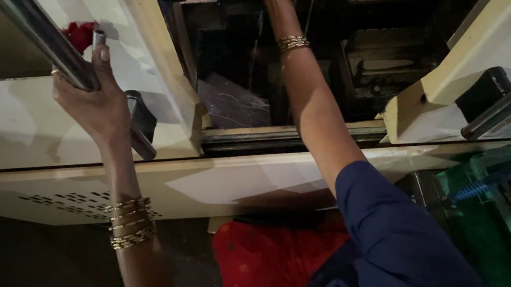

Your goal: The person repeatedly retrieves cylindrical metal rods from a green parts bin, wipes them with a cloth, and inserts them into a slot on a large white machine. The person also uses a digital caliper to measure a rod and a ratchet wrench to tighten a fastener on the machine.

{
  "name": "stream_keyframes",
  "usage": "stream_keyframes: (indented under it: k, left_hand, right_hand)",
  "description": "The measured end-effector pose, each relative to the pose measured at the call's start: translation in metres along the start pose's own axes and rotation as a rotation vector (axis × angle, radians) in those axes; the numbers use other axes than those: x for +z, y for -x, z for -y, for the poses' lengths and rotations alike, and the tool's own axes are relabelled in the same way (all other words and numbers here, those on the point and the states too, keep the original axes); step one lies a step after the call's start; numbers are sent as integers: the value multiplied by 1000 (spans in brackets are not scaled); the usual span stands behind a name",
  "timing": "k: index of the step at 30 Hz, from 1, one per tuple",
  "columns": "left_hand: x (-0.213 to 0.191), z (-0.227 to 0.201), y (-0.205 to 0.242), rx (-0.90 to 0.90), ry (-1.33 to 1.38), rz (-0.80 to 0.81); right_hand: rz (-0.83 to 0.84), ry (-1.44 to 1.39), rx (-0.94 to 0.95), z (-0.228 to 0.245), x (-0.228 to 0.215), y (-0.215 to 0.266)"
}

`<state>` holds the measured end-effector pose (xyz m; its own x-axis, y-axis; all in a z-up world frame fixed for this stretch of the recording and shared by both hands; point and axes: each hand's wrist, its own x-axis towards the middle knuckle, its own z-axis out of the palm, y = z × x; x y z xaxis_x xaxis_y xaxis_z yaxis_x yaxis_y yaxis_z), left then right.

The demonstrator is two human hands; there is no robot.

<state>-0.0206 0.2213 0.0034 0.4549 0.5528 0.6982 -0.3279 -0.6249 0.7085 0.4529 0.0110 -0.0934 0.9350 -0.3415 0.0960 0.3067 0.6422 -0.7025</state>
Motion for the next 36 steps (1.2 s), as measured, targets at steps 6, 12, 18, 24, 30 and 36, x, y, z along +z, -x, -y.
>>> stream_keyframes:
  k: [6,12,18,24,30,36]
  left_hand:
    - [3,-2,1,109,-22,-47]
    - [2,6,3,-29,-34,-33]
    - [3,5,2,133,27,-37]
    - [3,-8,2,22,46,-40]
    - [4,-1,3,52,54,-34]
    - [11,61,-8,281,-47,-43]
  right_hand:
    - [24,-48,52,3,1,1]
    - [47,-10,2,2,-1,-4]
    - [46,60,-21,2,1,0]
    - [47,57,-9,9,0,2]
    - [158,327,-42,10,-6,3]
    - [1061,105,-139,75,-68,85]
